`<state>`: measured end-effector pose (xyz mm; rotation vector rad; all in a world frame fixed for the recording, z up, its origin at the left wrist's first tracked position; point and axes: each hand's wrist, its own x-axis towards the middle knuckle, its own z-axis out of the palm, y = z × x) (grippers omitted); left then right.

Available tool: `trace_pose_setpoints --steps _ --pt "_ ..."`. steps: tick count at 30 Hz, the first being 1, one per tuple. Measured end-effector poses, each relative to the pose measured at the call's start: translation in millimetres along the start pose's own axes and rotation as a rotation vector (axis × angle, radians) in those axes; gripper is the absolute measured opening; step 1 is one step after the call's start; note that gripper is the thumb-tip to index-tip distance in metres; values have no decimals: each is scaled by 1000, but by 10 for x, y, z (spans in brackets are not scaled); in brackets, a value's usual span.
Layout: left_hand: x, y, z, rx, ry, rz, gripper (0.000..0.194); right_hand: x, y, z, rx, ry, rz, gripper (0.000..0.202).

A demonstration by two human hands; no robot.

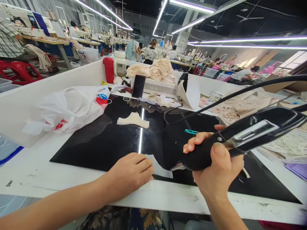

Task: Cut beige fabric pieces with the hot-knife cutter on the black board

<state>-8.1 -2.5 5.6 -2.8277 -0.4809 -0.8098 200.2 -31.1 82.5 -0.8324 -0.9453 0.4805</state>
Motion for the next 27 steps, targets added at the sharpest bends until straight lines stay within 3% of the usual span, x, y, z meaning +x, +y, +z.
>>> trace_pose_setpoints --steps 9,19,27 --pt "205 98 -66 -26 29 115 20 -28 -31 -76 1 4 -27 38" --pt "318 216 159 -56 -47 124 20 -58 27 -94 -2 9 -16 41" --pt "280 203 173 -59 -47 132 19 -73 -46 -110 30 7 -12 38"
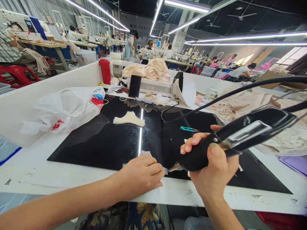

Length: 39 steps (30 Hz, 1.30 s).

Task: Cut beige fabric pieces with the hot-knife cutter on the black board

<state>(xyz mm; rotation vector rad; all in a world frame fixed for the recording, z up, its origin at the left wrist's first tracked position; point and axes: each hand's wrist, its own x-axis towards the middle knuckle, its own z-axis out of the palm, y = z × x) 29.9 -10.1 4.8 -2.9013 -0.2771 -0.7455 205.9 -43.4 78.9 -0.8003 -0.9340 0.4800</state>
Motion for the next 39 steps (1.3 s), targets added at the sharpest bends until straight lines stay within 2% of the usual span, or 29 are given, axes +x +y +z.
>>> trace_pose_setpoints --steps 7,13,18,21,24,30,34,39 --pt "-21 -13 -3 -4 -1 3 19 -70 6 -4 0 -13 26 37" --pt "-5 -55 -8 12 -11 38 17 -19 -24 -39 26 -26 22 41" --pt "44 -178 35 -24 -5 55 14 58 -100 -110 -156 -73 -10 41" --pt "35 -245 -13 -77 12 51 19 79 -132 -67 -235 -92 -31 40" --pt "-76 -308 -167 -136 31 -29 23 63 -117 44 -198 -103 -39 37" --pt "-523 -432 -514 -203 -61 -368 32 -35 62 300 -16 -144 -63 44" --pt "-682 -440 -525 -241 -41 -479 29 -88 157 498 60 -158 -35 41" --pt "-688 -406 -426 -286 42 -542 11 -130 208 725 80 -116 3 43"
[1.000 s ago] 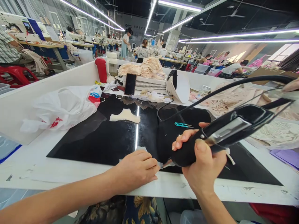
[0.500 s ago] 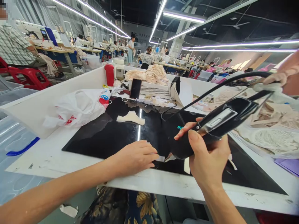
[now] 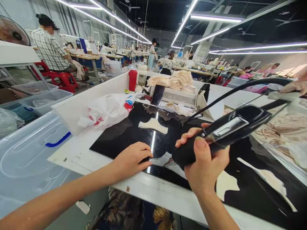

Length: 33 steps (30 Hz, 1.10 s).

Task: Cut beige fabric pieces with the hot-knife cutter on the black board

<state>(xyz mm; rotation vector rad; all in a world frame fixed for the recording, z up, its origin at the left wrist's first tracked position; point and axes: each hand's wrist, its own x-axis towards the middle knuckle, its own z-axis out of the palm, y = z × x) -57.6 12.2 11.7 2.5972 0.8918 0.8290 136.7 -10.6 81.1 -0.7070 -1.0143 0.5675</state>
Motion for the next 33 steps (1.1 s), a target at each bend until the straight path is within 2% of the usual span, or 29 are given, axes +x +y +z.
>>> trace_pose_setpoints --steps 4,13,22,33 --pt "-7 0 57 -21 34 22 2 -6 65 103 10 21 10 46" --pt "-20 21 76 103 53 140 10 -35 187 189 -9 6 7 44" --pt "-43 45 55 178 52 166 12 -92 160 134 -23 9 44 44" --pt "-156 29 -31 139 34 136 22 -104 157 112 -4 15 21 43"
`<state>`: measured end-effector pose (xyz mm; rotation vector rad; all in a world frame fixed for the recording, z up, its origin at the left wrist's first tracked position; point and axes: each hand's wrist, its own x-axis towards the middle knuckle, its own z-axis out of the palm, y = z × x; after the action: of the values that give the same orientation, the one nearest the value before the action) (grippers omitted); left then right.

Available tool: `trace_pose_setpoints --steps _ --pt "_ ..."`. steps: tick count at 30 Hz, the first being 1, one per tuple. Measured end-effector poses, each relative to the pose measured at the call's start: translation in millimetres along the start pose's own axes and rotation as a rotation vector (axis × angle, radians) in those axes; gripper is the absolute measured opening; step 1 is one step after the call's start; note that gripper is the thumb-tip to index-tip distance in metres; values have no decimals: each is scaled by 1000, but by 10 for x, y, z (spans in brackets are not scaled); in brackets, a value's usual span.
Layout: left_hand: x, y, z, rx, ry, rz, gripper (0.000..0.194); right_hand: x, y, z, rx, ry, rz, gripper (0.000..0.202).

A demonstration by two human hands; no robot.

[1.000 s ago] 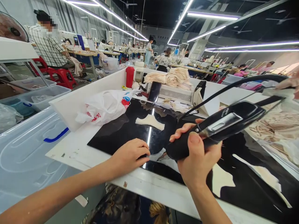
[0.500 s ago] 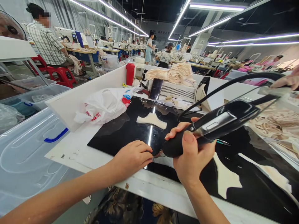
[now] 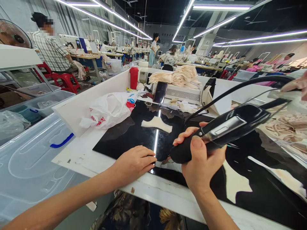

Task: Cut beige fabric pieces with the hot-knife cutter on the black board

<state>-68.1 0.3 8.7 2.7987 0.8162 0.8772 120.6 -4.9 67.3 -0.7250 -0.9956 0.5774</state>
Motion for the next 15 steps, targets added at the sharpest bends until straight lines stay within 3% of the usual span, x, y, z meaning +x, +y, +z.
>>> trace_pose_setpoints --steps 15 --pt "-90 14 46 125 25 85 18 27 -12 110 38 37 30 46"
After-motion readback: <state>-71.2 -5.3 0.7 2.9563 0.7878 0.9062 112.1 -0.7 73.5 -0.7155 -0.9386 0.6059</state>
